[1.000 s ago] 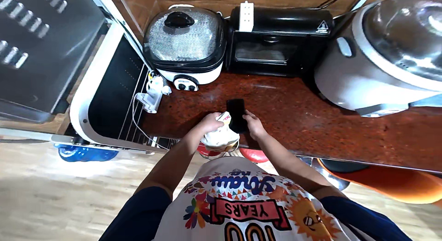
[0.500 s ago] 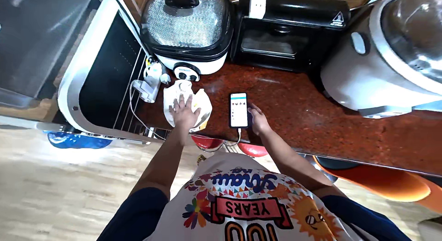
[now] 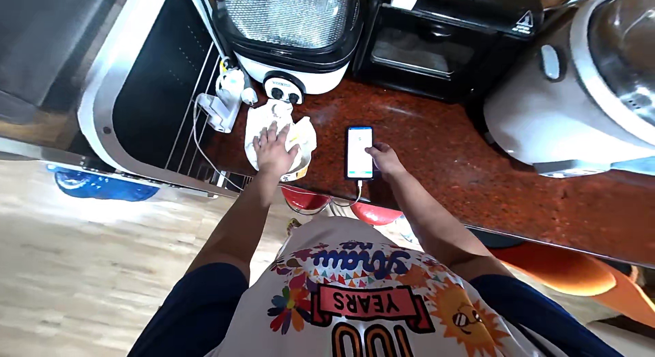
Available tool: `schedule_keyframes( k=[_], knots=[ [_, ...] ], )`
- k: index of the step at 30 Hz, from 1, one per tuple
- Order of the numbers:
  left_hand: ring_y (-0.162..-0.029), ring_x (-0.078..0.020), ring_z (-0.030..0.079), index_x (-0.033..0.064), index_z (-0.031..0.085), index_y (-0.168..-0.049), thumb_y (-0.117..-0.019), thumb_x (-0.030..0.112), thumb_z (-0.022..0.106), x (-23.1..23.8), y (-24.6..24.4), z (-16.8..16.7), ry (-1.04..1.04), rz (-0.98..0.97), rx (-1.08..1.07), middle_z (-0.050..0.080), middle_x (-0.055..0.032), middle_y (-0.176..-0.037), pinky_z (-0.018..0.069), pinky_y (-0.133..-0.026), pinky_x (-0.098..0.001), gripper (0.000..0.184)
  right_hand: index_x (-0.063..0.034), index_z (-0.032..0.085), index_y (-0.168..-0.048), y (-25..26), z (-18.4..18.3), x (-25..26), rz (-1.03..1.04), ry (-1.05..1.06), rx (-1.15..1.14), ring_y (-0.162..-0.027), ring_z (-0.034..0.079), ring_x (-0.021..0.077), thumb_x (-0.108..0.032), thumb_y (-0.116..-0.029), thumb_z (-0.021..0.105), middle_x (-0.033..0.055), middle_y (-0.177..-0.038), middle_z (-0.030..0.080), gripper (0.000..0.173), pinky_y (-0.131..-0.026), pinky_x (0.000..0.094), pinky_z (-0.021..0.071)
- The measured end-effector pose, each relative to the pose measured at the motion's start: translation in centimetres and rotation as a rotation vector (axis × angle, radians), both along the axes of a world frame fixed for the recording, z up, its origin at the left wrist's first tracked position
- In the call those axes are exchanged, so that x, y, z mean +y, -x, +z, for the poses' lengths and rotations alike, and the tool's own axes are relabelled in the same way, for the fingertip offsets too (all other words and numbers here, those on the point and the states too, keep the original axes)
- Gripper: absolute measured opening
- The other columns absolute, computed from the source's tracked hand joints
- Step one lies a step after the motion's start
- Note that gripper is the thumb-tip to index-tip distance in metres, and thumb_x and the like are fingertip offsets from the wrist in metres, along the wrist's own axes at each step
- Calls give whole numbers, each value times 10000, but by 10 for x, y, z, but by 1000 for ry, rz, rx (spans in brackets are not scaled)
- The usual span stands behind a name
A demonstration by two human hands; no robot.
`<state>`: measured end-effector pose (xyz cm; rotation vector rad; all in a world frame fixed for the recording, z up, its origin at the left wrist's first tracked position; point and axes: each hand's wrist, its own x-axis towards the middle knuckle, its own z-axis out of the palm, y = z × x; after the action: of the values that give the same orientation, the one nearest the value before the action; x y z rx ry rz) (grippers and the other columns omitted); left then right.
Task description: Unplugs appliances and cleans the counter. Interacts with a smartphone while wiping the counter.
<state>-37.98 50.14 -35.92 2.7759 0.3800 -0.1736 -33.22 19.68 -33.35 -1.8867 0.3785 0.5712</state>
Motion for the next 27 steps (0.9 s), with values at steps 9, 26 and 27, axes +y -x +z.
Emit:
schedule_keyframes(
  k=[9,26,27],
  knots=[
    [-1563,-362,219,316,423,-1569,-998,568,535,2,0,-1,14,-11,-30,275,-76,-1694,144,-1236,-631,634,-81,436,-1524,14,-4,-4,-54,-111,-126,-1327,544,230,-268,-1072,494,148,-1492,517,492,-1083,451,473],
    [-1563,-350,220,309,427,-1567,-999,572,537,1,1,-2,1,-4,-29,268,-63,-1698,145,-1238,-619,636,-45,488,-1498,26,-6,-6,-79,-128,-141,-1360,525,207,-233,-1083,478,140,-1509,519,456,-1119,413,441],
    [-1562,-354,222,309,428,-1567,-998,570,541,0,0,-1,4,-2,-29,270,-66,-1696,146,-1238,-619,636,-59,435,-1532,25,-8,-6,-71,-140,-143,-1373,509,212,-230,-1074,488,138,-1529,493,492,-1124,423,438]
  ],
)
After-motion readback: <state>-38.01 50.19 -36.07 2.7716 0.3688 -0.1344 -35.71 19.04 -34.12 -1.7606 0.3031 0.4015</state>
